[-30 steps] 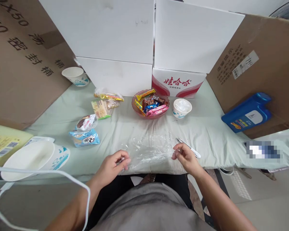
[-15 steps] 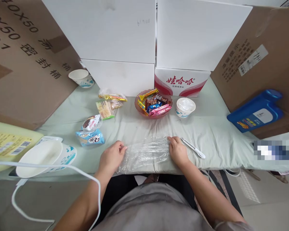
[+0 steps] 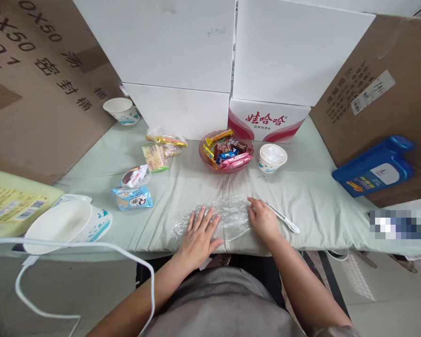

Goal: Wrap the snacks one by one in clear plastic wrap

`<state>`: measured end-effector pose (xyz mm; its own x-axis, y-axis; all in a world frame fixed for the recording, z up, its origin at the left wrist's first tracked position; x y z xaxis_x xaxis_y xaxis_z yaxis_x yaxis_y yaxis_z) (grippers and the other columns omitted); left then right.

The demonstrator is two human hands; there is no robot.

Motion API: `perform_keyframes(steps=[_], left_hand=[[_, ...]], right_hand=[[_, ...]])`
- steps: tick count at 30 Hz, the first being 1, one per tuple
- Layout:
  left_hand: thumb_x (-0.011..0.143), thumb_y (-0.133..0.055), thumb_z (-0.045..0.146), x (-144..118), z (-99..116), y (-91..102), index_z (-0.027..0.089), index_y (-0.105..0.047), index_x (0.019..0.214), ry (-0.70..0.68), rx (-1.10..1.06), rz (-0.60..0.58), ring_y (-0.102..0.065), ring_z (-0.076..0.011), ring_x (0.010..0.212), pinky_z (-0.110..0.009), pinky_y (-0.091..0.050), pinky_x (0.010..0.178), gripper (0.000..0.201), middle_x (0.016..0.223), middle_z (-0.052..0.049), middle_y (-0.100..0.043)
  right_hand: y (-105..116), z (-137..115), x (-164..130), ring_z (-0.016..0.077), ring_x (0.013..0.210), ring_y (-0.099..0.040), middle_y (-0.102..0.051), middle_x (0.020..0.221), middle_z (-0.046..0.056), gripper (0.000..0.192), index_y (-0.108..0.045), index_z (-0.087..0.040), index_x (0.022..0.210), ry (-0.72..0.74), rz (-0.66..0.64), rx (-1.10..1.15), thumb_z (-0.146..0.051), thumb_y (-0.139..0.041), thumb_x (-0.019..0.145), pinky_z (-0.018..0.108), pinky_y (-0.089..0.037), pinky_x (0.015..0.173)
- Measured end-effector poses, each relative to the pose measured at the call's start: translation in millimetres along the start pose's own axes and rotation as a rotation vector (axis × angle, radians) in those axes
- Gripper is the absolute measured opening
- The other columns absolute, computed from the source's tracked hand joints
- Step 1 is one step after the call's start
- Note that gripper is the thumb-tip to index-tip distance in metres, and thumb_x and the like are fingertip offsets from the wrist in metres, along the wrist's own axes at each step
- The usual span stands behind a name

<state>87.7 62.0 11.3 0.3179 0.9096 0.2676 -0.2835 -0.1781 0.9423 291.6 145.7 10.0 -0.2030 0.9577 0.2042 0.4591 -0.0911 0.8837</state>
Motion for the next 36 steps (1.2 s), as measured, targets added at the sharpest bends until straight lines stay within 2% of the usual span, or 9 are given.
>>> perform_keyframes(steps=[3, 6, 12, 16, 20, 23, 26, 30, 36], left_hand=[[0.090, -0.050, 0.051, -4, 1, -19.1, 0.023, -0.041, 0.144, 0.006, 0.049, -0.081, -0.026, -0.0345, 0.144, -0.057, -0.024, 0.113, 0.061, 0.154, -0.010, -0.035], [0.091, -0.050, 0.050, -3, -1, -23.3, 0.024, -0.039, 0.146, 0.003, 0.054, -0.110, -0.023, -0.0344, 0.145, -0.058, -0.023, 0.114, 0.062, 0.156, -0.011, -0.031], [0.088, -0.052, 0.054, 12, 0, -23.5, 0.024, -0.037, 0.147, -0.035, 0.002, -0.151, -0.021, -0.0348, 0.145, -0.058, -0.020, 0.115, 0.067, 0.156, -0.012, -0.031], [0.086, -0.056, 0.055, 9, -35, -18.9, 0.024, -0.037, 0.147, -0.029, 0.038, -0.179, -0.023, -0.0344, 0.145, -0.059, -0.018, 0.116, 0.071, 0.157, -0.012, -0.029], [0.088, -0.053, 0.052, -10, -92, 2.7, 0.019, -0.040, 0.144, 0.107, 0.110, -0.075, -0.026, -0.0393, 0.142, -0.064, -0.022, 0.111, 0.066, 0.154, -0.018, -0.032], [0.091, -0.050, 0.044, -27, -105, 28.2, 0.014, -0.049, 0.135, 0.141, 0.073, 0.103, -0.031, -0.0403, 0.139, -0.061, -0.029, 0.108, 0.054, 0.145, -0.021, -0.042], [0.087, -0.059, 0.040, -39, -82, 41.0, 0.015, -0.058, 0.121, 0.004, -0.071, 0.154, -0.045, -0.0344, 0.128, -0.052, -0.039, 0.106, 0.043, 0.128, -0.017, -0.055], [0.085, -0.063, 0.028, -50, -51, 34.0, 0.018, -0.063, 0.105, -0.141, -0.203, 0.029, -0.054, -0.0278, 0.116, -0.045, -0.047, 0.099, 0.022, 0.112, -0.010, -0.063], [0.092, -0.051, 0.014, -56, -59, 41.7, 0.020, -0.063, 0.091, -0.098, -0.378, 0.105, -0.062, -0.0187, 0.104, -0.034, -0.052, 0.093, 0.014, 0.097, -0.005, -0.068]], right_hand=[[24, 24, 7, 0.0206, 0.076, -0.066, -0.069, 0.093, 0.008, 0.031, -0.064, -0.017, 0.112, -0.082, 0.135, -0.030, -0.027, -0.046, 0.090, 0.035, -0.052, 0.073], [40, 14, 7, 0.0201, 0.075, -0.065, -0.070, 0.092, 0.008, 0.028, -0.065, -0.016, 0.109, -0.034, 0.212, -0.059, -0.027, -0.046, 0.091, 0.034, -0.052, 0.071], [-13, -75, -15, 0.0266, 0.126, -0.050, -0.061, 0.130, 0.012, 0.040, -0.058, -0.020, 0.129, 0.529, -0.159, -0.094, -0.040, -0.046, 0.096, 0.046, -0.039, 0.105], [-39, -45, -11, 0.0335, 0.144, -0.024, -0.034, 0.154, 0.014, 0.071, -0.036, -0.016, 0.148, 0.359, -0.245, -0.301, -0.058, -0.045, 0.092, 0.057, -0.023, 0.113], [-25, -7, -15, 0.0345, 0.145, -0.019, -0.028, 0.156, 0.015, 0.075, -0.028, -0.016, 0.151, 0.247, -0.188, -0.358, -0.060, -0.041, 0.092, 0.061, -0.019, 0.113], [-9, -5, -29, 0.0337, 0.146, -0.016, -0.030, 0.155, 0.017, 0.079, -0.030, -0.016, 0.150, 0.348, -0.165, -0.289, -0.062, -0.046, 0.089, 0.058, -0.024, 0.113], [-1, -16, -48, 0.0337, 0.143, -0.025, -0.040, 0.149, 0.016, 0.079, -0.041, -0.017, 0.144, 0.503, -0.230, -0.173, -0.065, -0.056, 0.083, 0.054, -0.031, 0.111], [8, -21, -65, 0.0319, 0.126, -0.048, -0.055, 0.133, 0.016, 0.065, -0.050, -0.017, 0.136, 0.501, -0.238, -0.082, -0.054, -0.062, 0.084, 0.050, -0.043, 0.100], [19, -22, -78, 0.0230, 0.095, -0.060, -0.065, 0.104, 0.010, 0.018, -0.063, -0.021, 0.107, 0.466, -0.250, 0.051, -0.027, -0.056, 0.092, 0.041, -0.051, 0.082]])
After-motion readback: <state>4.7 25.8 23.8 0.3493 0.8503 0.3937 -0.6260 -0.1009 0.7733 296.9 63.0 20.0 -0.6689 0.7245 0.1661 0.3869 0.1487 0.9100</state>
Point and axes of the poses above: each hand's wrist, its own x-axis towards the middle knuckle, its own y-axis out of the back of the hand, z = x × y, the point moved 7 cm from there along x, towards the middle knuckle
